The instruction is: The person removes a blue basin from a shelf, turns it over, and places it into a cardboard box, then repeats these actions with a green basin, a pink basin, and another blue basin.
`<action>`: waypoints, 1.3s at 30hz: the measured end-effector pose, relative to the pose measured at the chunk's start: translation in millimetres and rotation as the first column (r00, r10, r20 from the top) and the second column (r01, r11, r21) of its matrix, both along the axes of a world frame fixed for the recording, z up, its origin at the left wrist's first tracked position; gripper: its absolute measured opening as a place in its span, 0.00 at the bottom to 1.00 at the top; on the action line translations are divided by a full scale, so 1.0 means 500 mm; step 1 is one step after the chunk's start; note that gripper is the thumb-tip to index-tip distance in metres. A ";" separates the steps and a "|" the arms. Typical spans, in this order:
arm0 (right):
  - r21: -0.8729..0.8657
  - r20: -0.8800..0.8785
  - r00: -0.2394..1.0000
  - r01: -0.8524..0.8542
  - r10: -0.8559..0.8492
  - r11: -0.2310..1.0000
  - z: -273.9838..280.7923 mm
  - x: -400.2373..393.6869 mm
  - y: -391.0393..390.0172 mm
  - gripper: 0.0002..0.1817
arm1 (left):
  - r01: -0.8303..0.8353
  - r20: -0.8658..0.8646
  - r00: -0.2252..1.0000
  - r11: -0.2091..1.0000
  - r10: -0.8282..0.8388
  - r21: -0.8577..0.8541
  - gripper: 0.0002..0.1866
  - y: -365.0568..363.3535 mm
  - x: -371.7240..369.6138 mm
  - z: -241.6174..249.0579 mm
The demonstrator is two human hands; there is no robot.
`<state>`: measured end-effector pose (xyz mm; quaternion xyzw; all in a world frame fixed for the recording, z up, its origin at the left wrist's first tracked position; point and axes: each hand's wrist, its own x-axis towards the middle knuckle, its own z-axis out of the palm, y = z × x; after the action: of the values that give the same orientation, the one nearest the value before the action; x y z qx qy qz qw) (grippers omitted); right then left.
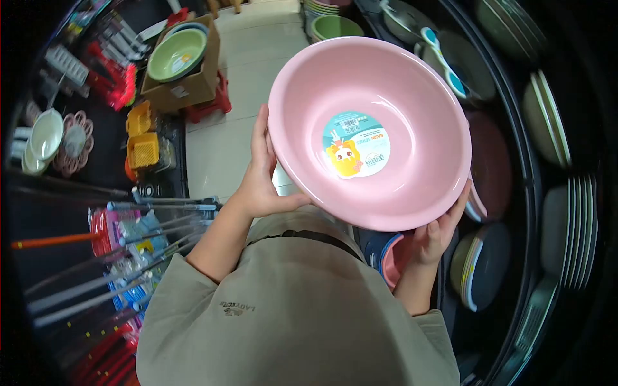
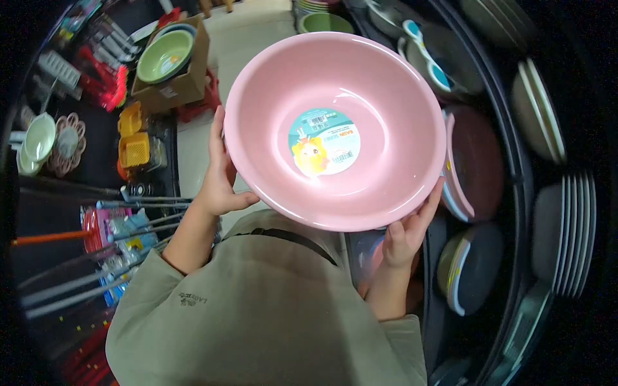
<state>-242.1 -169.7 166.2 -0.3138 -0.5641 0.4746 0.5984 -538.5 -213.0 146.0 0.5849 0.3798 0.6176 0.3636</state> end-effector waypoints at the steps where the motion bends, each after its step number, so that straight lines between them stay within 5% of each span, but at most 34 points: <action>1: 0.001 -0.007 0.999 -0.036 0.036 0.999 -0.012 0.017 0.025 0.59 | -0.018 0.054 0.998 0.999 0.021 -0.051 0.72 0.000 0.021 -0.007; 6: 0.034 -0.090 0.978 -0.186 0.188 0.982 -0.058 0.014 0.090 0.50 | -0.176 -0.029 0.984 0.984 0.175 -0.035 0.73 -0.028 0.026 -0.048; 8: 0.042 -0.093 0.974 -0.204 0.208 0.978 -0.068 0.012 0.109 0.43 | -0.150 0.281 0.945 0.986 0.166 -0.078 0.68 -0.027 0.037 -0.061; 14: 0.029 -0.051 0.964 -0.258 0.259 0.966 -0.107 0.029 0.197 0.45 | -0.309 0.500 0.762 0.909 0.413 -0.279 0.47 0.027 0.073 -0.079; 21: -0.090 -0.027 0.978 -0.210 0.208 0.974 -0.127 0.041 0.280 0.49 | -0.295 0.398 0.771 0.833 0.497 -0.468 0.42 0.096 0.110 -0.112; 28: -0.198 -0.014 0.958 -0.283 0.285 0.939 -0.186 0.013 0.337 0.51 | -0.273 0.408 0.645 0.694 0.645 -0.666 0.43 0.116 0.114 -0.143; 35: -0.196 0.021 0.901 -0.421 0.433 0.885 -0.194 -0.135 0.384 0.52 | -0.320 0.352 0.412 0.495 0.840 -0.808 0.37 0.084 0.029 -0.156; 39: -0.169 0.041 0.842 -0.525 0.538 0.834 -0.194 -0.269 0.413 0.53 | -0.378 0.358 0.414 0.516 0.837 -0.769 0.29 0.063 -0.077 -0.199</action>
<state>-376.7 36.9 69.4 -0.2096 -0.6166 0.6494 0.3925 -576.9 -181.6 46.7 -0.0323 0.5742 0.7311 0.3670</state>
